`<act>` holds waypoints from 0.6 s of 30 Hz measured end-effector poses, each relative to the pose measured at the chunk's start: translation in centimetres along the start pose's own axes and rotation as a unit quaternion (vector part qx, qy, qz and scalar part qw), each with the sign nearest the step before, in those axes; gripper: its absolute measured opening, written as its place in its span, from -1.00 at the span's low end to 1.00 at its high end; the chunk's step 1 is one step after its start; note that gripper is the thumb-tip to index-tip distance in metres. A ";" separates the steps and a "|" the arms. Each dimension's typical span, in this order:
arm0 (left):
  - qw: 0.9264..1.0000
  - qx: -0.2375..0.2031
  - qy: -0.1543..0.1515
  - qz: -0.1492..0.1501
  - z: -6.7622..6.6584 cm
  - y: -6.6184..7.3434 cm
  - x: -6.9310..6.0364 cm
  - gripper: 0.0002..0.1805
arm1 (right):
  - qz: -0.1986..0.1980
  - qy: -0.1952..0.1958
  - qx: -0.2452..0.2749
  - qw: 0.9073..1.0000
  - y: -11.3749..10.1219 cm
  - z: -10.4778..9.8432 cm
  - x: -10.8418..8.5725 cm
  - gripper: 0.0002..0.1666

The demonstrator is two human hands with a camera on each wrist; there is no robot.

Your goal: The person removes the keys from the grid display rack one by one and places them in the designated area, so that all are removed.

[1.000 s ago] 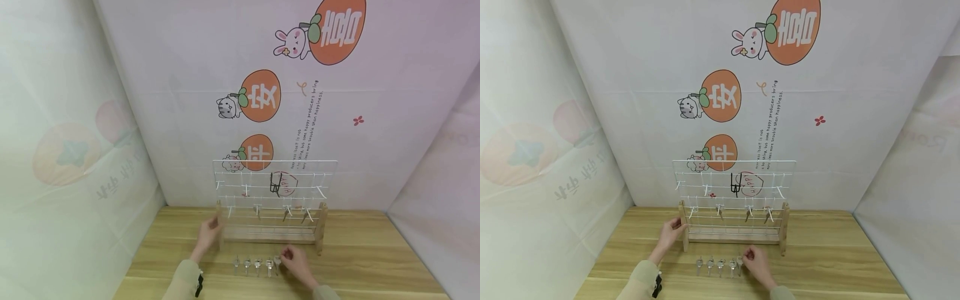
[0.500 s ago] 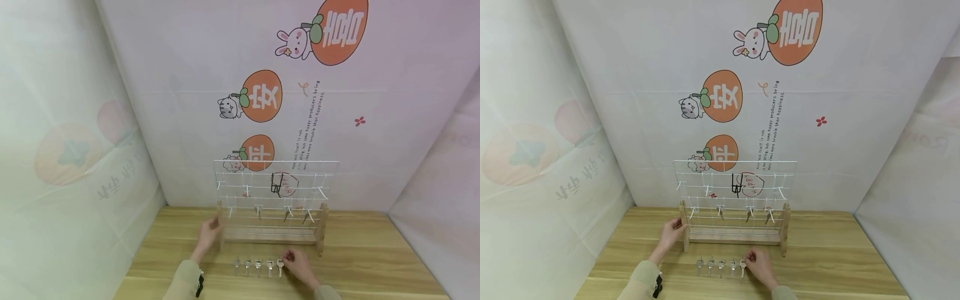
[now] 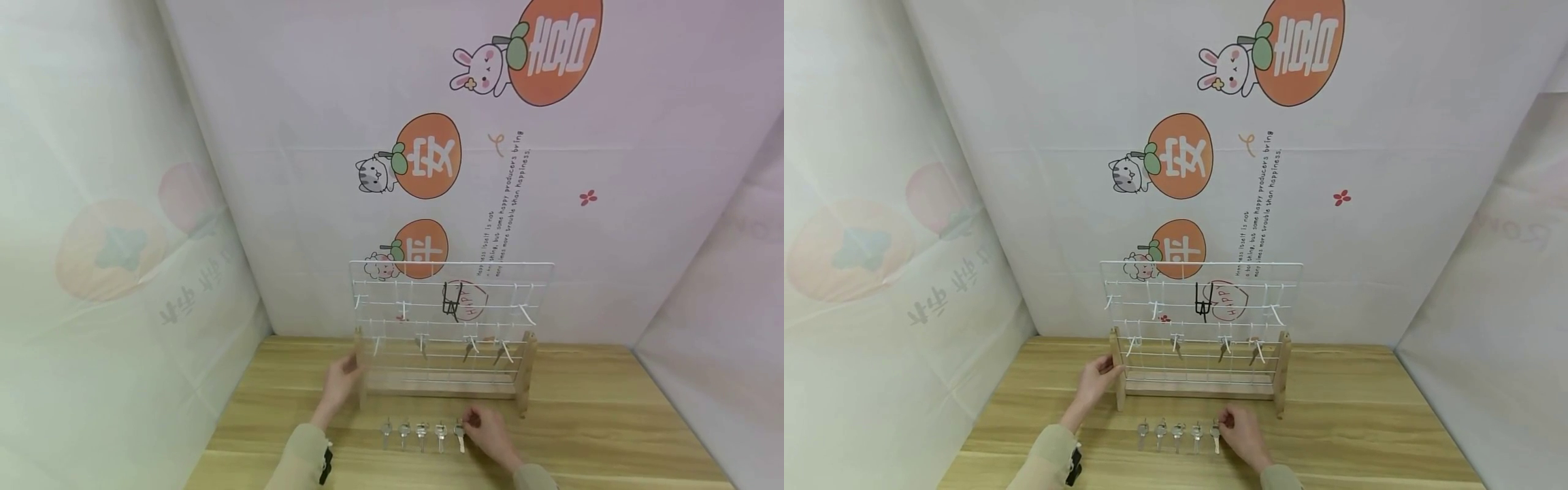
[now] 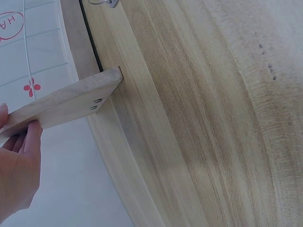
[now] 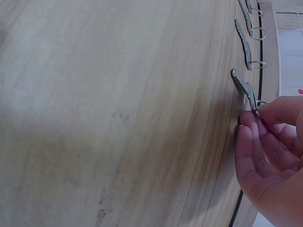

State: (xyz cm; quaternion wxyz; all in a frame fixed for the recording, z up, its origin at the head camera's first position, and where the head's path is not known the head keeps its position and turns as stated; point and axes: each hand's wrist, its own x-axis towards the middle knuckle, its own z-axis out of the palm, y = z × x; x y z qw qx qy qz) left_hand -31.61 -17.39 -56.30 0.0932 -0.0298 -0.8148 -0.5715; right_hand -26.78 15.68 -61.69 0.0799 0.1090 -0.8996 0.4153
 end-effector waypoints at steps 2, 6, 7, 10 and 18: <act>1.000 0.000 0.001 0.003 0.0 0.0 0.0 -0.44 | -0.002 -0.003 0.001 1.000 0.1 0.0 0.0 -0.75; 1.000 -0.004 -0.001 0.007 0.0 0.0 0.0 -0.47 | -0.021 -0.004 -0.008 1.000 0.1 -0.1 -0.1 -0.80; 1.000 -0.006 -0.001 0.008 0.0 0.0 0.0 -0.47 | -0.025 -0.006 -0.011 1.000 0.1 -0.1 -0.1 -0.82; 1.000 -0.006 -0.001 0.011 0.0 0.0 0.0 -0.49 | -0.031 -0.015 -0.024 0.999 0.2 -0.2 -0.1 -0.86; 1.000 -0.017 -0.006 0.007 0.1 -0.1 0.1 -0.49 | -0.013 -0.024 -0.018 0.999 0.2 -0.2 -0.1 -0.85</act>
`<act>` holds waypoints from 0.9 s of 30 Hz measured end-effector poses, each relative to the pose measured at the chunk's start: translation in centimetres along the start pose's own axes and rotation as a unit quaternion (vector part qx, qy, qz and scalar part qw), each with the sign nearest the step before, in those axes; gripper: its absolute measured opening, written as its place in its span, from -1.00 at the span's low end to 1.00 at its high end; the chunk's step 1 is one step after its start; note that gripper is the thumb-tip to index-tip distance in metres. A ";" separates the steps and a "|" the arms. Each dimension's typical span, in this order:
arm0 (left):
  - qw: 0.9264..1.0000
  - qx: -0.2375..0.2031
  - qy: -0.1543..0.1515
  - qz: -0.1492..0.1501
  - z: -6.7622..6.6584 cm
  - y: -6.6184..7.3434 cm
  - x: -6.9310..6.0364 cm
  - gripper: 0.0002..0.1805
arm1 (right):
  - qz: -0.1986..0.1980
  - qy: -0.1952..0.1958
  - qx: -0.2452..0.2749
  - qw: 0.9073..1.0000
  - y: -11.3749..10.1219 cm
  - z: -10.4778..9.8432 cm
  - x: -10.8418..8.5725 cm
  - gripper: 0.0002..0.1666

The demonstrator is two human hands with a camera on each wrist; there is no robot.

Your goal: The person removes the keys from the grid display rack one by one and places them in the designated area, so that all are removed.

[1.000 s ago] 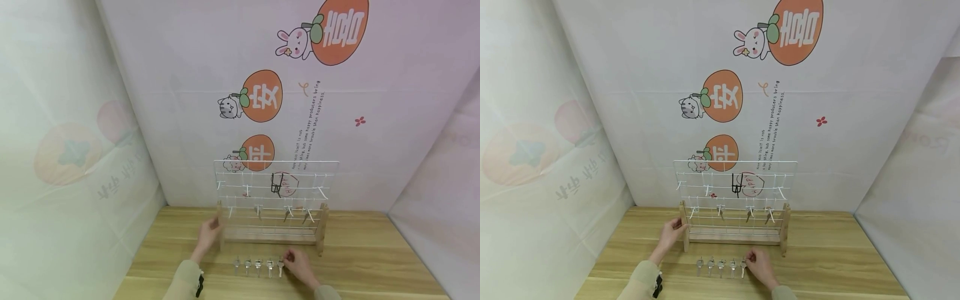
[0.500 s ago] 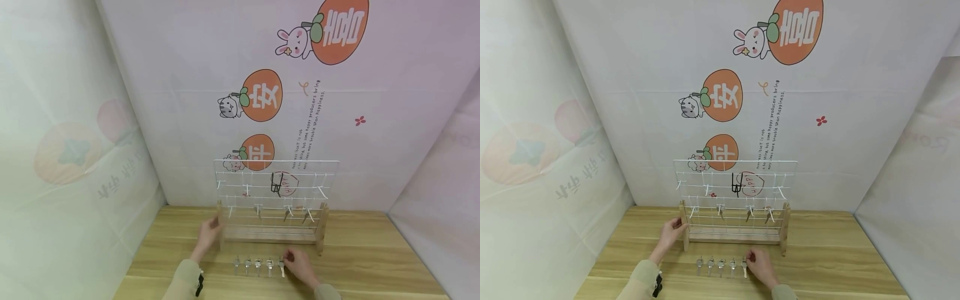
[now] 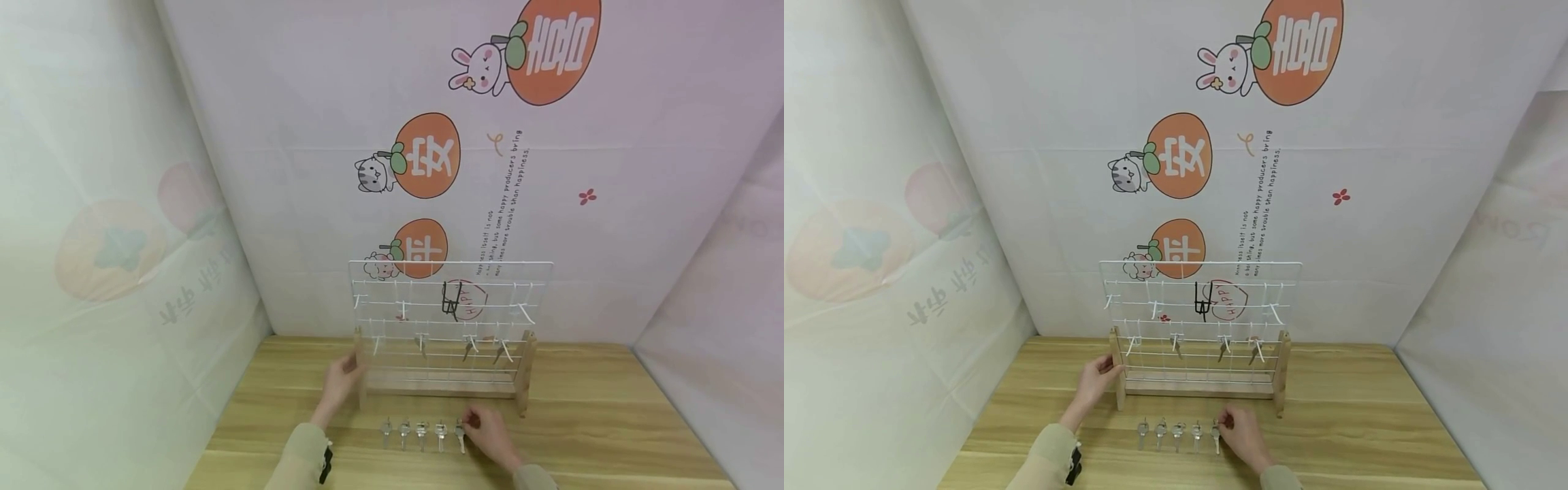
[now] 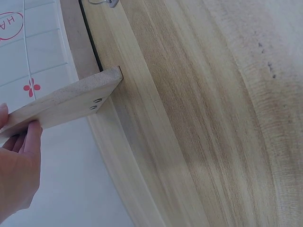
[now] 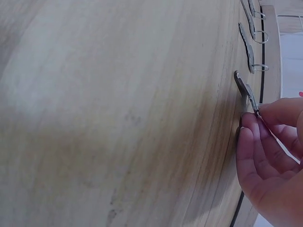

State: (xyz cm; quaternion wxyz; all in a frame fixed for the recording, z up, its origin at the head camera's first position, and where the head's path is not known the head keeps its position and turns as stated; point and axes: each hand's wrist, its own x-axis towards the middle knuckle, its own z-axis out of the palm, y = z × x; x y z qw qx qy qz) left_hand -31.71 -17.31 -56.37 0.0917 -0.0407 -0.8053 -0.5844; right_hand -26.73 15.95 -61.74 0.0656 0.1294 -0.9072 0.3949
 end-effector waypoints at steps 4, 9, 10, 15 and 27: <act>1.000 -0.013 -0.002 0.004 0.0 0.1 0.0 -0.48 | -0.005 0.001 -0.001 1.000 -0.2 -0.1 -0.1 -0.87; 1.000 -0.007 -0.003 -0.001 0.0 0.1 0.0 -0.49 | -0.013 0.005 -0.006 1.000 -0.2 -0.2 -0.3 -0.86; 1.000 -0.007 -0.002 -0.003 0.0 0.1 0.0 -0.50 | -0.014 0.005 -0.007 1.000 -0.2 -0.2 -0.3 -0.85; 1.000 -0.010 0.003 -0.005 -0.1 0.2 0.0 -0.50 | -0.005 0.003 -0.010 1.000 -0.3 -0.2 -0.3 -0.85; 1.000 -0.008 -0.002 0.006 -0.5 2.9 -1.2 -0.50 | 0.001 -0.011 -0.010 1.000 0.0 -0.1 -0.4 -0.80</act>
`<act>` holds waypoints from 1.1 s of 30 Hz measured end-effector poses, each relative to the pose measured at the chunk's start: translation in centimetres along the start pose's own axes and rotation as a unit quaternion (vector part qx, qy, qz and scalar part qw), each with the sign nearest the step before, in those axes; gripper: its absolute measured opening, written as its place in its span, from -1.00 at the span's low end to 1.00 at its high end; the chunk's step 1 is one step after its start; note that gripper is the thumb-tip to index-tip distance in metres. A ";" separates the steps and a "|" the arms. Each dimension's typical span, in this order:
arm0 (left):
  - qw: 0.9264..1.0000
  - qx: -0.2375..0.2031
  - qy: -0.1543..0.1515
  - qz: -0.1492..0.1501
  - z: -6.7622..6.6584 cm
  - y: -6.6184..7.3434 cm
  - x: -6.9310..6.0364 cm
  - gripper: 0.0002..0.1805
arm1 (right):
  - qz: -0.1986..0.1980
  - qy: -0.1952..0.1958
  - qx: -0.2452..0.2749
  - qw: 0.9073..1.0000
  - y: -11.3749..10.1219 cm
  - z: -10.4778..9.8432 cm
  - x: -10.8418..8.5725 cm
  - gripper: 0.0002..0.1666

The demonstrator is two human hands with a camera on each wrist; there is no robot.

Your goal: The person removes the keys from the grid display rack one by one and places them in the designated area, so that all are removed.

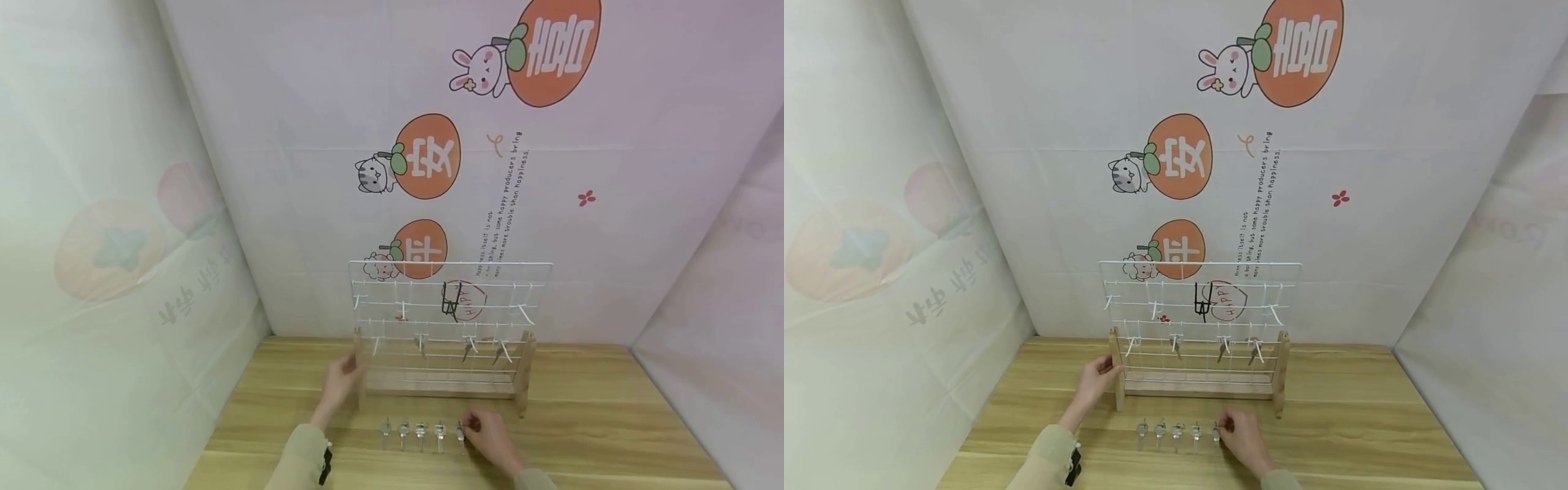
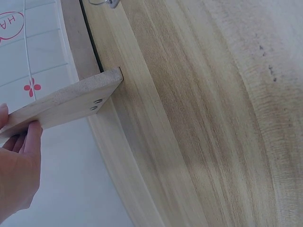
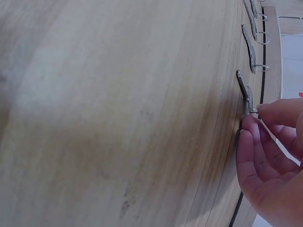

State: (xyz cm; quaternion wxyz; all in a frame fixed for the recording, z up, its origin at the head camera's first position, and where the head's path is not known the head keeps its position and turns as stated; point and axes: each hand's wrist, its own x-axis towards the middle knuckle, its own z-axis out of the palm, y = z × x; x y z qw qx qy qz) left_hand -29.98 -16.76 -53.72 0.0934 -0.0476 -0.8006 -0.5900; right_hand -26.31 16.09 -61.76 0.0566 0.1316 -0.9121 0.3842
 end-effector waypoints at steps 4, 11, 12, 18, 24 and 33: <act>1.000 0.000 -0.006 -0.005 -0.3 1.1 -0.4 -0.51 | 0.005 0.002 0.000 1.000 -0.1 0.0 0.0 -0.80; 1.000 0.005 0.016 -0.001 0.5 -2.8 1.0 -0.52 | 0.010 0.004 0.004 1.000 -0.4 -0.2 -0.1 -0.83; 1.000 0.005 0.014 0.000 0.5 -2.9 1.0 -0.52 | 0.013 0.005 0.006 1.000 -0.5 -0.2 -0.1 -0.84; 1.000 -0.015 0.007 -0.006 0.4 -3.0 1.1 -0.49 | 0.022 0.009 0.025 0.999 -1.4 -0.7 0.4 -0.86; 1.000 -0.016 0.005 -0.012 0.3 -2.9 1.1 -0.50 | 0.034 0.017 0.049 0.998 -2.8 -1.2 0.9 -0.85; 1.000 -0.010 0.003 -0.010 0.3 -3.0 1.1 -0.50 | 0.012 0.072 0.042 0.996 -4.8 -1.6 2.2 -0.85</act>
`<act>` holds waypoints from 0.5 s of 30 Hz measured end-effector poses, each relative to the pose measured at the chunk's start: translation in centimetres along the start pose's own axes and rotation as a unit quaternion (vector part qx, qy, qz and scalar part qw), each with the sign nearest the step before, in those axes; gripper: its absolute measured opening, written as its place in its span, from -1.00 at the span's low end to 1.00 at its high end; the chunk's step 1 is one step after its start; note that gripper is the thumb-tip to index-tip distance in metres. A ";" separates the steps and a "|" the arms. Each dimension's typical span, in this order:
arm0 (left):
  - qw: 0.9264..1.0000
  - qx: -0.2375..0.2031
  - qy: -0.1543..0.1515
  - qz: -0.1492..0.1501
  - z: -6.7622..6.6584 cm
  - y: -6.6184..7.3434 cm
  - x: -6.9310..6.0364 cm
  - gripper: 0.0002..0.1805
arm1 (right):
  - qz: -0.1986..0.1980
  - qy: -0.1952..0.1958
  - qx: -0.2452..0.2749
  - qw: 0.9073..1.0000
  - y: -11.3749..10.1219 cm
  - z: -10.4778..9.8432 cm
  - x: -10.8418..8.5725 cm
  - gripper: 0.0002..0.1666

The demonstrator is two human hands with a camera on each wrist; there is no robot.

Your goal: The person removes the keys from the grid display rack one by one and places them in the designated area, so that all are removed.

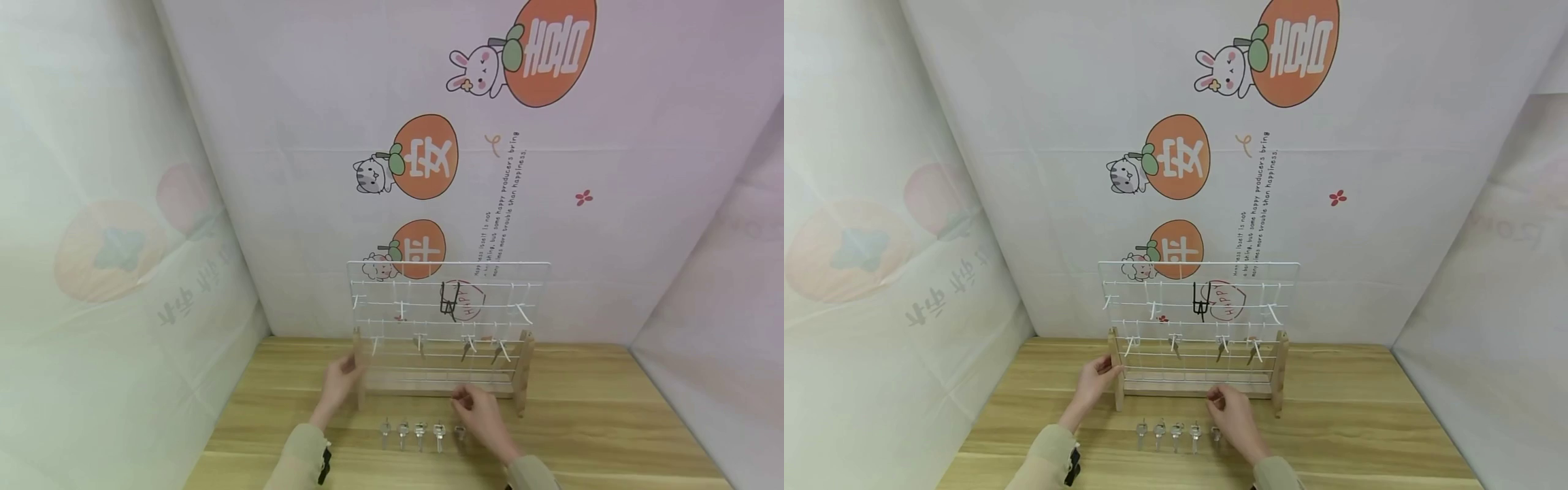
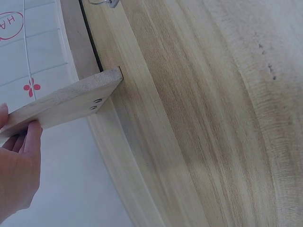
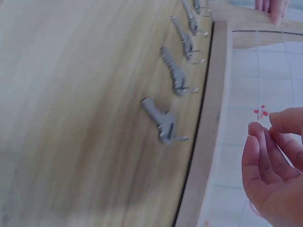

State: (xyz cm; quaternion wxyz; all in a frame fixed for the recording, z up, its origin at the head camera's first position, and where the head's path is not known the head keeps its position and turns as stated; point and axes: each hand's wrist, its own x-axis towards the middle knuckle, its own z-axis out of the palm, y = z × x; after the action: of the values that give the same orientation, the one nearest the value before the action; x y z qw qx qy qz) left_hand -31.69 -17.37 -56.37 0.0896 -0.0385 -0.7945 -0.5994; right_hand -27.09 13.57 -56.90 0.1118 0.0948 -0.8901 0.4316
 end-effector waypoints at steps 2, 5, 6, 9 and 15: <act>1.000 0.002 -0.002 0.000 -0.1 0.0 0.0 -0.50 | -0.009 0.009 0.005 1.000 -0.5 0.1 0.2 -0.85; 1.000 0.000 -0.001 -0.005 -0.1 0.1 0.0 -0.50 | -0.017 0.015 0.018 1.000 -1.4 0.2 0.6 -0.85; 1.000 0.003 -0.001 -0.003 -0.1 0.2 0.0 -0.50 | -0.014 0.014 0.022 1.000 -1.7 0.2 0.7 -0.85; 1.000 0.004 0.000 -0.006 -0.2 0.2 -0.1 -0.50 | -0.010 0.013 0.027 1.000 -2.5 0.2 1.1 -0.86; 1.000 0.010 0.000 -0.009 -0.2 0.1 -0.1 -0.48 | -0.011 0.023 0.049 0.998 -4.3 -0.1 1.7 -0.90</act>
State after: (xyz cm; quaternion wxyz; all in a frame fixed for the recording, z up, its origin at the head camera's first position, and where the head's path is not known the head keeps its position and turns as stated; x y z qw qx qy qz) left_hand -31.60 -17.48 -56.22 0.0851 -0.0304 -0.8007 -0.5922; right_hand -27.56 10.88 -53.14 0.1325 0.1001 -0.8637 0.4759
